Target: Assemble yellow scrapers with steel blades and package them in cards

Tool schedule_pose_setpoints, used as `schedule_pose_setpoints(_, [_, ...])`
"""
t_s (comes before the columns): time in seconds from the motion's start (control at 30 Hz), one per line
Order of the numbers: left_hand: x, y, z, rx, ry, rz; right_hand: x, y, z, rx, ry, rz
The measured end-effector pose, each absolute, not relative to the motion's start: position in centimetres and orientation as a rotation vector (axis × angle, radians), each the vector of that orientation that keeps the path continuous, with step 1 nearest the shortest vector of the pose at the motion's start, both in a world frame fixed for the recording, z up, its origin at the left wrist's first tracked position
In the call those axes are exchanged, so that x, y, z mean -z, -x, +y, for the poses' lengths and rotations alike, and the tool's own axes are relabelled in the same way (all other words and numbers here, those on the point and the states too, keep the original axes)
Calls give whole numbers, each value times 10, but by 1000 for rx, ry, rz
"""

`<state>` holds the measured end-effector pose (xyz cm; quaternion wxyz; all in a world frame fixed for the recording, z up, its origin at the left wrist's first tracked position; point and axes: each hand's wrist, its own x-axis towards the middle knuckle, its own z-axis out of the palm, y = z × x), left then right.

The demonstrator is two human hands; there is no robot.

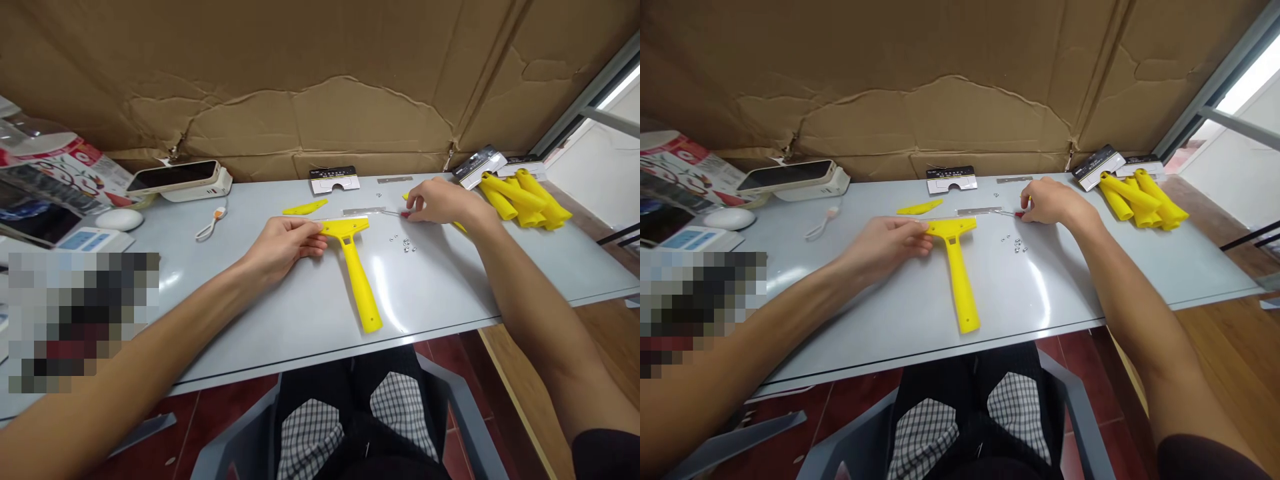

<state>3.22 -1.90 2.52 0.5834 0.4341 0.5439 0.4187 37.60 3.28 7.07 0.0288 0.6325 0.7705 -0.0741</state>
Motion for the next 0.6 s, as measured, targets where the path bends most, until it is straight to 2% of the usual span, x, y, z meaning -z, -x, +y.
schedule_pose_setpoints(0.13, [-24, -32, -18, -981, -1010, 1256, -74, -368, 22, 170, -1852, 2582])
schedule_pose_setpoints(0.27, [-22, -31, -18, -979, -1010, 1244, -73, -353, 9, 378, -1649, 2741])
schedule_pose_setpoints(0.37, [-20, -30, -18, -984, -1020, 1236, -70, -345, 4, 498, -1620, 2720])
schedule_pose_setpoints(0.6, [-23, -31, -19, -980, -1022, 1246, -73, -341, 4, 455, -1611, 2609])
